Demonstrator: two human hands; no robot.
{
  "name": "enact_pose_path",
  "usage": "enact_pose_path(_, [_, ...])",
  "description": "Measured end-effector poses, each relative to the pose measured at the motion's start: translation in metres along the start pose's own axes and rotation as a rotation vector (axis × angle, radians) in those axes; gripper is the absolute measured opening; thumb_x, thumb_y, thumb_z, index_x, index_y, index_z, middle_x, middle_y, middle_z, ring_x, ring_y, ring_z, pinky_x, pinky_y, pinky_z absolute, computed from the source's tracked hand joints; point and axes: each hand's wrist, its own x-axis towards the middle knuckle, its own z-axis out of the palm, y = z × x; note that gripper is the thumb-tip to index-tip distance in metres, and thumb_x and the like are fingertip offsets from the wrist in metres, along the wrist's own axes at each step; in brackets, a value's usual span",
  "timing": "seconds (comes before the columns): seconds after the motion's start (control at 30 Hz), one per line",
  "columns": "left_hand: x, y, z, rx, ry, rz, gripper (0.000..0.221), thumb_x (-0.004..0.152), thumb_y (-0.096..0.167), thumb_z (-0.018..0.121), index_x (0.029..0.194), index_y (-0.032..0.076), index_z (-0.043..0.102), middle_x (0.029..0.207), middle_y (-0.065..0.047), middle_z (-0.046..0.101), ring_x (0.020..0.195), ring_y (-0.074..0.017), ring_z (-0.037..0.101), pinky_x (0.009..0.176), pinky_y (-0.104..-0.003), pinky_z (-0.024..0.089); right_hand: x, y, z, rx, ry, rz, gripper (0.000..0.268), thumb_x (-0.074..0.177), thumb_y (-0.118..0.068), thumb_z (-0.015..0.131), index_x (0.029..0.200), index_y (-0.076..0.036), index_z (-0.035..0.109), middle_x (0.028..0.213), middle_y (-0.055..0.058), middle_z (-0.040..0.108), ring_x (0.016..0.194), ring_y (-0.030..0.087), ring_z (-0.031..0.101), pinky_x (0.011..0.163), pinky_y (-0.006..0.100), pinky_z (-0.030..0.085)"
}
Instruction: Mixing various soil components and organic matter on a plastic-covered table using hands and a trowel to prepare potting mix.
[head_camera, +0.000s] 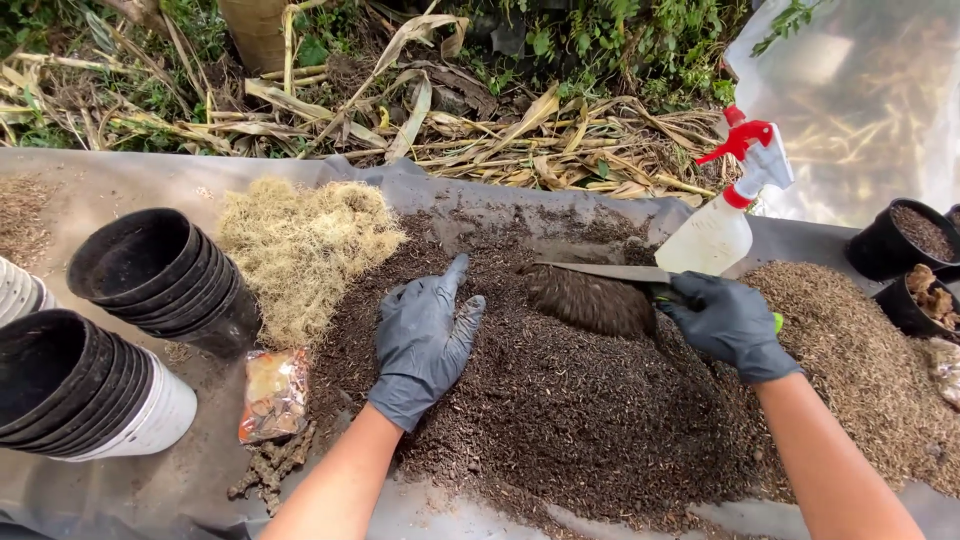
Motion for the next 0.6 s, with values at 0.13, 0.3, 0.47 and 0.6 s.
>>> enact_pose_path(0.13, [-0.058, 0.100, -0.104, 0.046, -0.024, 0.020, 0.064, 0.102, 0.059, 0.037, 0.163, 0.039, 0.028, 0.144, -0.007, 0.060, 0.131, -0.0358, 0.055, 0.117, -0.054, 0.031, 0.018, -0.003, 0.007, 0.004, 0.075, 0.082, 0.038, 0.087, -0.043, 0.074, 0.121, -0.027, 0.075, 0.091, 0.014, 0.077, 0.093, 0.042, 0.072, 0.086, 0.052, 0.058])
enact_pose_path(0.3, [-0.057, 0.091, -0.094, 0.172, 0.063, 0.041, 0.065, 0.100, 0.060, 0.042, 0.161, 0.041, 0.030, 0.136, 0.000, 0.064, 0.127, -0.0281, 0.059, 0.114, -0.048, 0.035, 0.096, 0.025, 0.064, -0.047, 0.107, -0.045, 0.042, 0.094, -0.035, 0.066, 0.133, -0.022, 0.070, 0.121, 0.011, 0.073, 0.114, 0.036, 0.068, 0.098, 0.047, 0.056])
enact_pose_path(0.47, [-0.053, 0.086, -0.091, 0.159, 0.156, 0.149, 0.066, 0.099, 0.063, 0.041, 0.159, 0.035, 0.036, 0.130, -0.003, 0.064, 0.126, -0.0244, 0.056, 0.117, -0.047, 0.029, 0.104, -0.029, 0.070, -0.061, -0.111, -0.018, 0.043, 0.096, -0.048, 0.059, 0.132, -0.027, 0.068, 0.134, 0.009, 0.069, 0.123, 0.038, 0.063, 0.104, 0.055, 0.051])
enact_pose_path(0.6, [-0.055, 0.089, -0.097, 0.054, 0.075, 0.117, 0.067, 0.102, 0.062, 0.036, 0.162, 0.034, 0.027, 0.149, -0.006, 0.051, 0.137, -0.0324, 0.048, 0.120, -0.054, 0.023, 0.095, -0.043, 0.056, 0.025, -0.139, -0.038, 0.043, 0.089, -0.046, 0.067, 0.128, -0.031, 0.070, 0.132, 0.005, 0.070, 0.125, 0.035, 0.061, 0.105, 0.052, 0.051])
